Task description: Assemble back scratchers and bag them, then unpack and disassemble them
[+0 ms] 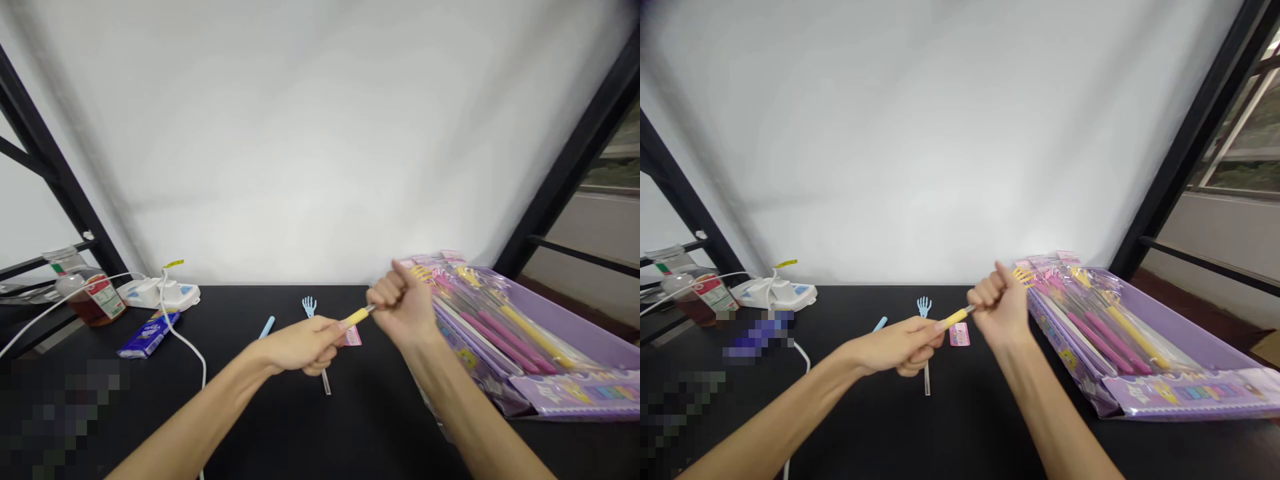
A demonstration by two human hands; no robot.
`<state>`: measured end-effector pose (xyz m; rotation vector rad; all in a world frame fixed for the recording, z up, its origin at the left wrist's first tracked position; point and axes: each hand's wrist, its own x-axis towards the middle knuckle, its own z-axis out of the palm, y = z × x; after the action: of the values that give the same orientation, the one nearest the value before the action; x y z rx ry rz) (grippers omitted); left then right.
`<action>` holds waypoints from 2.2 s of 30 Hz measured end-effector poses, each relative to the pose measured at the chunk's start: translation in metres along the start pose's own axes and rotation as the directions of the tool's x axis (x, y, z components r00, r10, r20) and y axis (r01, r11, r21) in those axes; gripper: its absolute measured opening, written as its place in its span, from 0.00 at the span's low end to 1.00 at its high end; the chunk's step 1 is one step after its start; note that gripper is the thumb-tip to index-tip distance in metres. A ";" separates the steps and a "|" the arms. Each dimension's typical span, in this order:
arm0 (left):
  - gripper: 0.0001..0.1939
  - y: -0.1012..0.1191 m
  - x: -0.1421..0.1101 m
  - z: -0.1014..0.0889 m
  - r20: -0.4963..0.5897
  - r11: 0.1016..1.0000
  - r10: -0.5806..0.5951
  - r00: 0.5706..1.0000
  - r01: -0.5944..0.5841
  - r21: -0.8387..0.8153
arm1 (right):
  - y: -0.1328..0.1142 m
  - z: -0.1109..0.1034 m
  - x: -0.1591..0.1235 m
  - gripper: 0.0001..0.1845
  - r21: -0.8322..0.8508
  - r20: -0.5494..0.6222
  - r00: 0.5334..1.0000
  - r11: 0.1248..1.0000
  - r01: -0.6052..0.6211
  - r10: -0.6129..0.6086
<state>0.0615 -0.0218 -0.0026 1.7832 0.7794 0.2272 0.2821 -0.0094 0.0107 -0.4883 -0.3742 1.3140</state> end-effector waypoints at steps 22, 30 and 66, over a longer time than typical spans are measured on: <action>0.06 -0.069 -0.011 -0.029 -0.685 0.485 0.063 0.726 0.578 0.657 | 0.100 -0.019 0.018 0.11 -0.966 0.222 0.974 0.143 0.215 0.036; 0.02 -0.048 0.000 -0.018 -0.645 0.486 0.210 0.735 0.494 0.721 | 0.075 -0.031 0.011 0.05 -0.954 0.285 0.957 0.113 0.279 0.046; 0.18 0.027 0.112 0.060 -0.368 0.564 0.004 0.930 -0.306 -0.767 | -0.038 -0.032 -0.014 0.10 -0.860 0.484 0.875 0.195 0.472 0.013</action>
<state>0.1883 -0.0045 -0.0249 0.9011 0.5802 0.8886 0.3270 -0.0335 0.0042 -1.1779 -1.6579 0.6656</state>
